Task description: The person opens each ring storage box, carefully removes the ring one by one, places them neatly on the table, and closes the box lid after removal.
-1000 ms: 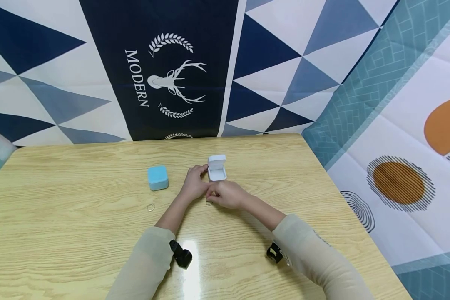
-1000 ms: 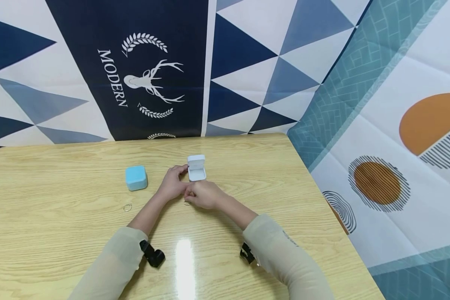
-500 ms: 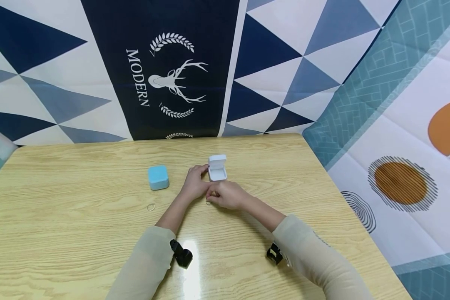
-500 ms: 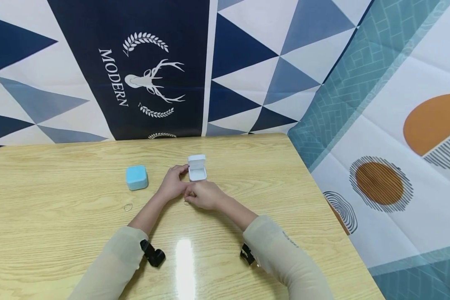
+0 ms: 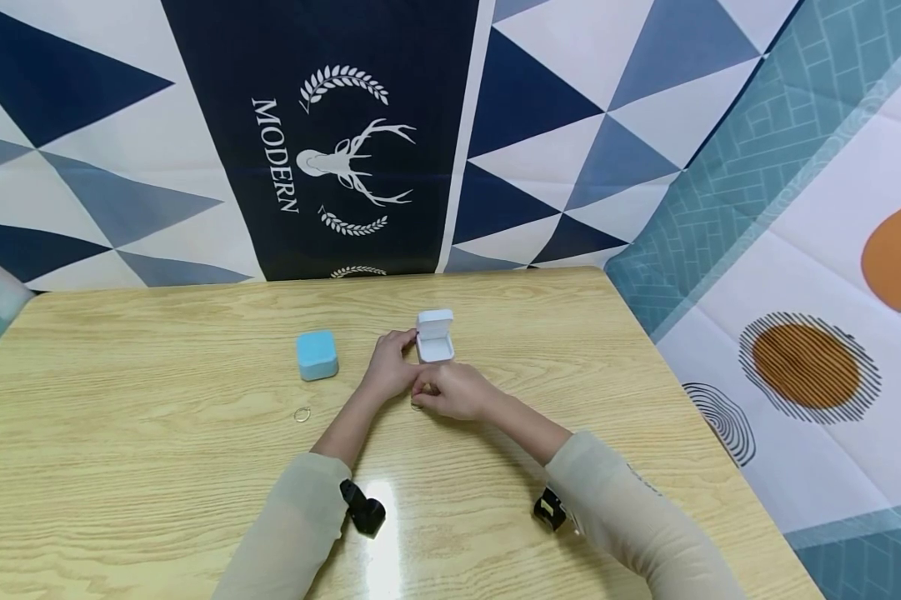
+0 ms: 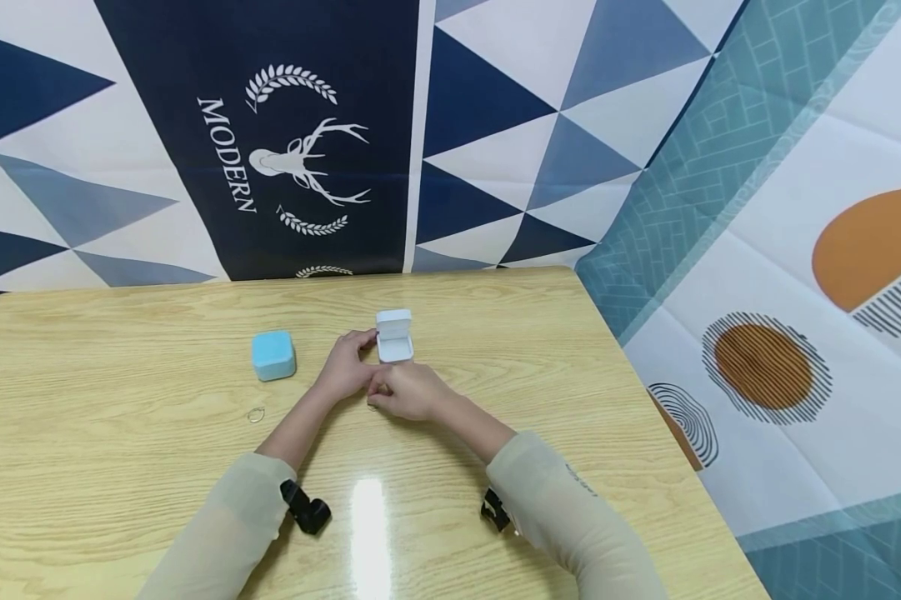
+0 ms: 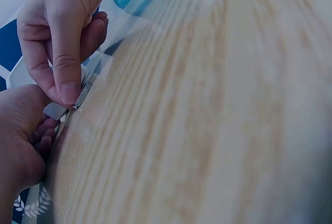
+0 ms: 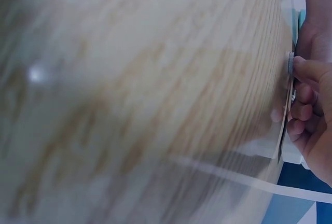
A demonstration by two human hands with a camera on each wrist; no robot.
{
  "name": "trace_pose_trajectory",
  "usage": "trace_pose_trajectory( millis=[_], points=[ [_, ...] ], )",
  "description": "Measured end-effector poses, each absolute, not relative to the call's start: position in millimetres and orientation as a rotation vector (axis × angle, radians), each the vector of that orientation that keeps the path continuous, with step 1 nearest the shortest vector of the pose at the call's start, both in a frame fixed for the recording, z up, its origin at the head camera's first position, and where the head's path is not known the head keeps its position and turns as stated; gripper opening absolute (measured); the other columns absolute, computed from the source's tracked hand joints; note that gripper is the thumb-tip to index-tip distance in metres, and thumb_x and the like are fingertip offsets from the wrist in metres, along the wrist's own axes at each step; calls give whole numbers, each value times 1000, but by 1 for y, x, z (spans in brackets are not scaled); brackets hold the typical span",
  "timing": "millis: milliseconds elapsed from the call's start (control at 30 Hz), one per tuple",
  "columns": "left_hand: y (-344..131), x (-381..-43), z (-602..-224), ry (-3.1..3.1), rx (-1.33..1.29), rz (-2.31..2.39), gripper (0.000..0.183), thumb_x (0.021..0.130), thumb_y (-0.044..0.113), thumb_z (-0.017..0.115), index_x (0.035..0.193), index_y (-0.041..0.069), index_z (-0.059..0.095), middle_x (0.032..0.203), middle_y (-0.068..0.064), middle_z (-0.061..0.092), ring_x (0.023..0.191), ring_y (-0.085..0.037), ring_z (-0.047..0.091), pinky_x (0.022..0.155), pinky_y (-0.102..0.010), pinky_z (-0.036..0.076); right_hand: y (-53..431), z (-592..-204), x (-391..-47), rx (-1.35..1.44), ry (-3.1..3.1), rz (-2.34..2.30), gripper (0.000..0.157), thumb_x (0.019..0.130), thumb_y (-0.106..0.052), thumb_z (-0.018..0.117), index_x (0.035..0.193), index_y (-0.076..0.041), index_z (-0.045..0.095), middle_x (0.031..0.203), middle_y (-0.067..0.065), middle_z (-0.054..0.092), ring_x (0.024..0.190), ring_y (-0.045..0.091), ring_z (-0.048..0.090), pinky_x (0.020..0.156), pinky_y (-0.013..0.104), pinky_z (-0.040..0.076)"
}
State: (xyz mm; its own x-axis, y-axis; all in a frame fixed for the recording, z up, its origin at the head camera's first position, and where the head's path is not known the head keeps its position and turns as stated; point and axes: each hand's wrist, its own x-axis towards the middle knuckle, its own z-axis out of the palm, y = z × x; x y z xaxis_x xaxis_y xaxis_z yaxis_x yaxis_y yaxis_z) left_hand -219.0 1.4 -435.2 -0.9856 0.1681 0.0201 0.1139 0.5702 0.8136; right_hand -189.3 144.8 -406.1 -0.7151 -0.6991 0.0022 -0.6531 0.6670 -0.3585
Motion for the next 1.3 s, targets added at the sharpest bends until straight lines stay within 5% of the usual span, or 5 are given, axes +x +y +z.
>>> trace_pose_trajectory(
  millis=[400,700,1300],
  points=[
    [1,-218,-435,2745,254,1414,67,67,31,75,125,11,50,121,-8,52,113,-23,40,100,-37,31,147,-404,-188,-1107,2762,-520,14,85,-31,56,85,-21,66,84,-12,64,58,-2,47,54,16,39],
    [1,-220,-438,2763,281,1426,66,67,32,75,125,11,50,120,-8,53,112,-24,41,98,-37,33,155,-402,-188,-930,2806,-600,17,84,-33,57,89,-20,67,53,-12,51,44,1,40,44,18,32],
    [1,-219,-435,2749,281,1428,69,66,32,76,125,10,50,120,-10,53,112,-25,41,99,-39,33,165,-400,-190,-878,2881,-746,15,81,-30,61,88,-19,67,66,-10,56,58,1,48,54,16,40]
  ],
)
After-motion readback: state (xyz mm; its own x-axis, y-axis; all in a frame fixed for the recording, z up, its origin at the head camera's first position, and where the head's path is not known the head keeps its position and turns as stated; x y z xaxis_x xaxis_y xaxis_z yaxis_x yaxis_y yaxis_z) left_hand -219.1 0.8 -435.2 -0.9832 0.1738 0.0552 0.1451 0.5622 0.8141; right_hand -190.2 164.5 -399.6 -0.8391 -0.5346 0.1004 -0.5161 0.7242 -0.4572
